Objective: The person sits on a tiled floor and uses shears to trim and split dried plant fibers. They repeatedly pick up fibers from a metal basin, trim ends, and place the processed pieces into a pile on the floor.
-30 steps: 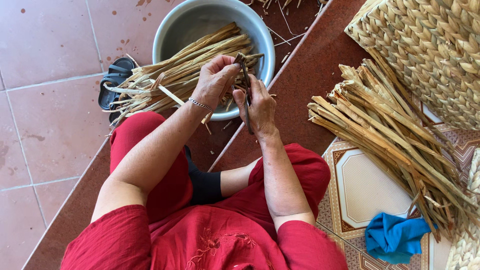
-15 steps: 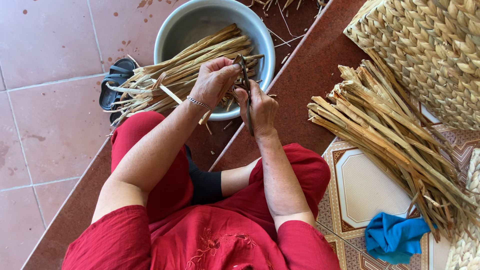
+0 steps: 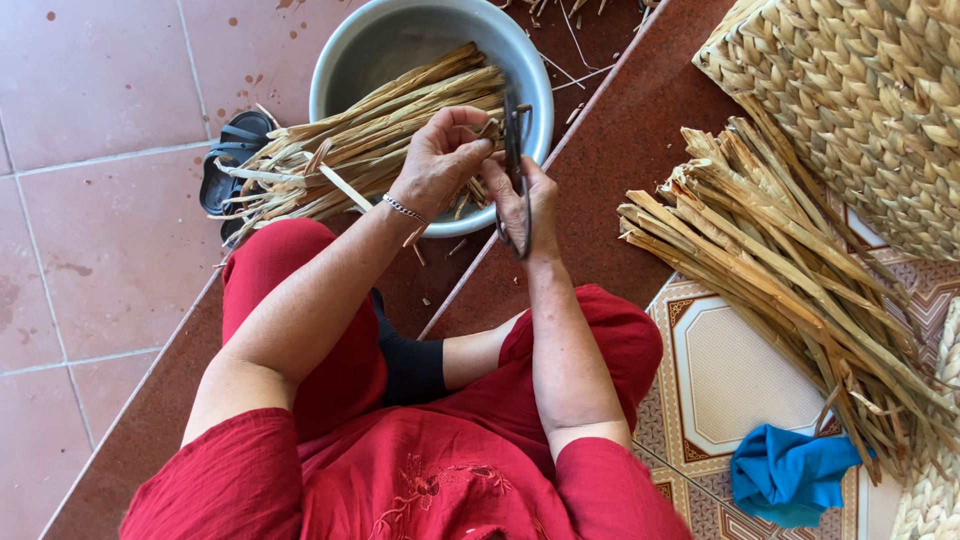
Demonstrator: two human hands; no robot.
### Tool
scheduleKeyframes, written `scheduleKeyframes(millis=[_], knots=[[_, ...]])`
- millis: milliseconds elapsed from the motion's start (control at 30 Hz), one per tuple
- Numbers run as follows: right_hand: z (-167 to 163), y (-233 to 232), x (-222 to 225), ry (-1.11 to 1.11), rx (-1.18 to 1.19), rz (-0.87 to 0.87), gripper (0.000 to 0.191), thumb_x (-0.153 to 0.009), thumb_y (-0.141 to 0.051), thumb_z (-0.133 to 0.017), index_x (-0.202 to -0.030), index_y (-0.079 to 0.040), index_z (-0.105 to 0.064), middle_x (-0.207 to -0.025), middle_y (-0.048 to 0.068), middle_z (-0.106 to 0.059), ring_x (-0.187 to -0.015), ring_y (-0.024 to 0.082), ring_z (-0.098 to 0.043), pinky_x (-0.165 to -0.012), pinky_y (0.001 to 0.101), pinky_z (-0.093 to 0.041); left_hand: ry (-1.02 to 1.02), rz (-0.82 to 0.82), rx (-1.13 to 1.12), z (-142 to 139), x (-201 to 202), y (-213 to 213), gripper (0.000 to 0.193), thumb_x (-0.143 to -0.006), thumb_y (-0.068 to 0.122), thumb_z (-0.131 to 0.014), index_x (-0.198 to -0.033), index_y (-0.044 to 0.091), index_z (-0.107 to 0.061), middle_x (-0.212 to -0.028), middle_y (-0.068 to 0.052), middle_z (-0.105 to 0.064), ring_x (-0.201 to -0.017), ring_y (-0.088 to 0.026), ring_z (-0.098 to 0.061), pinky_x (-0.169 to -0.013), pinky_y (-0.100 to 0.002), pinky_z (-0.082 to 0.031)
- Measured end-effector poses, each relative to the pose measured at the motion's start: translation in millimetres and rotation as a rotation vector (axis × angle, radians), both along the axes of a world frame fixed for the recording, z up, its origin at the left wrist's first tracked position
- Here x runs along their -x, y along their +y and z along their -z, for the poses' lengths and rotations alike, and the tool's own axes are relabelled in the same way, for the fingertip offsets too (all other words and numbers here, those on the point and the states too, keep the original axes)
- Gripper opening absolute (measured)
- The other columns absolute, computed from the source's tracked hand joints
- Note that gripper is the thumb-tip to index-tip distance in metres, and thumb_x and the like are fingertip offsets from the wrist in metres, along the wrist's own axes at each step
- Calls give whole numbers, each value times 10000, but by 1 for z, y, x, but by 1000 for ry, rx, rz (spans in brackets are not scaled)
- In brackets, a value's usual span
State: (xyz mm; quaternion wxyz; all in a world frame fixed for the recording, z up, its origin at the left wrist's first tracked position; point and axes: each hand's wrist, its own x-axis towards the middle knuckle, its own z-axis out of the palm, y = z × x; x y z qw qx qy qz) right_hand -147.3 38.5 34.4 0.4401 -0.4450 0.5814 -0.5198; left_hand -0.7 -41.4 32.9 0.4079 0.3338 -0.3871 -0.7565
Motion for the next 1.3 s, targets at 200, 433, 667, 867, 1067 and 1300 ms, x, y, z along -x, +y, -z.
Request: scheduleKeyframes(millis=[200,433,667,867,1067,1300], knots=[[-1,-3,10,-176,15,-47,175,-940,-211,-743,-1059,-96,-688,-785,-7,-675,-663,90,-629,-601,260,-541,-407,-128,628,-12,10,8,164,-933,157,-784,-1061,76,-722,-976,-30,-680,-877,-144,-654,-776,-285,-580],[3,-10,54,-182,-42,431,164,-891,-172,-740,-985,-63,-662,-792,38,-715,-619,113,-663,-528,251,-517,-740,-33,1030,-2,10,44,186,-992,324,-814,-1022,157,-738,-940,4,-687,-859,-171,-701,-776,-344,-576],[8,-3,108,-578,50,735,76,-857,-127,-675,-865,-53,-657,-705,39,-661,-523,102,-573,-435,220,-384,-292,-137,-441,26,6,14,474,-908,526,-723,-1057,105,-568,-960,-83,-680,-844,-214,-691,-749,-362,-635],[17,8,138,-693,57,804,189,-828,-198,-632,-707,-104,-521,-567,31,-485,-426,117,-436,-412,255,-354,172,-796,-281,23,-57,-67,419,-920,440,-636,-1047,71,-484,-979,-128,-651,-895,-266,-731,-665,-470,-634],[13,12,143,-323,60,914,141,-773,-44,-638,-847,-110,-537,-642,31,-534,-456,103,-439,-401,244,-328,273,-935,-186,10,-84,-79,472,-1025,523,-530,-1091,65,-442,-690,-38,-552,-520,-146,-525,-469,-354,-496],[26,6,127,28,111,545,173,-818,-66,-680,-983,-68,-628,-883,34,-640,-679,88,-540,-627,255,-504,-527,-265,343,-9,-46,-48,503,-1093,479,-416,-1417,154,-621,-634,51,-534,-500,-26,-499,-444,-248,-432]])
